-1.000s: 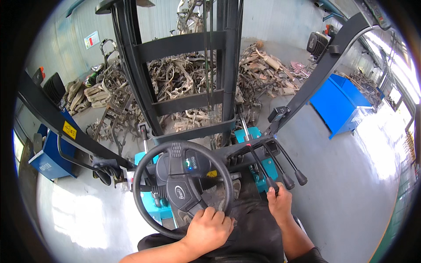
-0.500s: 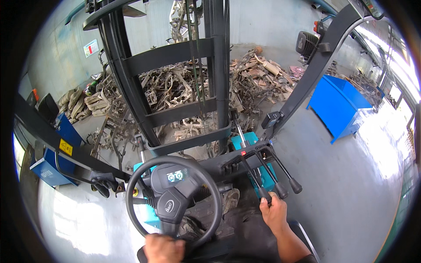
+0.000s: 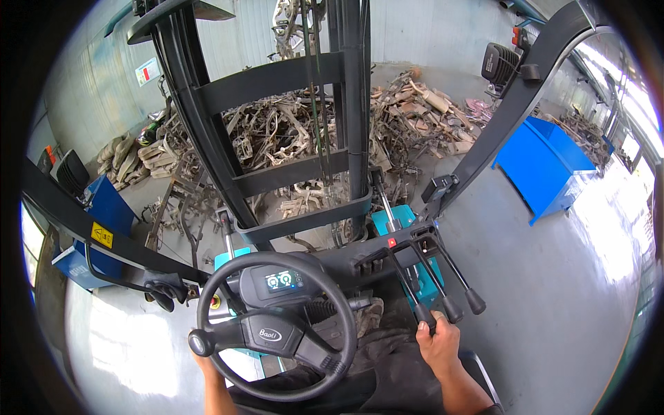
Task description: The person operates a forklift inside a warehouse, steering and using the controls to lift and lower a large pile of scrap metal. The forklift is maneuvered toward the scrap pile, the forks are raised to engage the material, and the load is lifted and repositioned within the facility.
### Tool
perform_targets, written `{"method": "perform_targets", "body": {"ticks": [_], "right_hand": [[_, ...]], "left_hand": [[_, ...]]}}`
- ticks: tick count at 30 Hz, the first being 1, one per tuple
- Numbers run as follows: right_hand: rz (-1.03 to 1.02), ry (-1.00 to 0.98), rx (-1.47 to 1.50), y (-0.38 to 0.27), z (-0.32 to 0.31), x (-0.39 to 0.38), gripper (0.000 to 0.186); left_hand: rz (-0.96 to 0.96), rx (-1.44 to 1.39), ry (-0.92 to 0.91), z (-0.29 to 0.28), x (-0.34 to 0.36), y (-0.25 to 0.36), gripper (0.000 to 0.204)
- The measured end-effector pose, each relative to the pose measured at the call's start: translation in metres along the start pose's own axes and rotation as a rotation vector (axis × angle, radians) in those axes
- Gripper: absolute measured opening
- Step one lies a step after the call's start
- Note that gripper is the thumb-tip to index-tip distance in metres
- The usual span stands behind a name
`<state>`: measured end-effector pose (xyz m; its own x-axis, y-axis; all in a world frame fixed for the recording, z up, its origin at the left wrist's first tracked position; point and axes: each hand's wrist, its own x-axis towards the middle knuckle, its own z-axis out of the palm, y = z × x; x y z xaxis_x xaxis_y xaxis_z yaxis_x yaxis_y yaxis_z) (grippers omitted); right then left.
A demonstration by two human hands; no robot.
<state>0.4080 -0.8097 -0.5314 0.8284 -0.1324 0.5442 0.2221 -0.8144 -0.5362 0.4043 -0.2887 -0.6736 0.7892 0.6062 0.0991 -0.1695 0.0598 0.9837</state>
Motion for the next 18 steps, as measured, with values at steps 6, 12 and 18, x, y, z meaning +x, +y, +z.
{"method": "perform_targets", "body": {"ticks": [6, 12, 18], "right_hand": [[-0.01, 0.014, 0.015, 0.0, 0.016, -0.006, 0.032], [0.151, -0.004, 0.031, -0.005, 0.023, -0.023, 0.038], [0.135, -0.028, 0.12, -0.006, 0.024, -0.03, 0.039]], "left_hand": [[0.36, 0.251, 0.12, 0.009, -0.046, 0.115, 0.057], [0.67, 0.826, -0.083, 0.078, -0.038, 0.196, 0.015], [0.899, 0.83, -0.387, 0.123, 0.032, 0.237, 0.026]]}}
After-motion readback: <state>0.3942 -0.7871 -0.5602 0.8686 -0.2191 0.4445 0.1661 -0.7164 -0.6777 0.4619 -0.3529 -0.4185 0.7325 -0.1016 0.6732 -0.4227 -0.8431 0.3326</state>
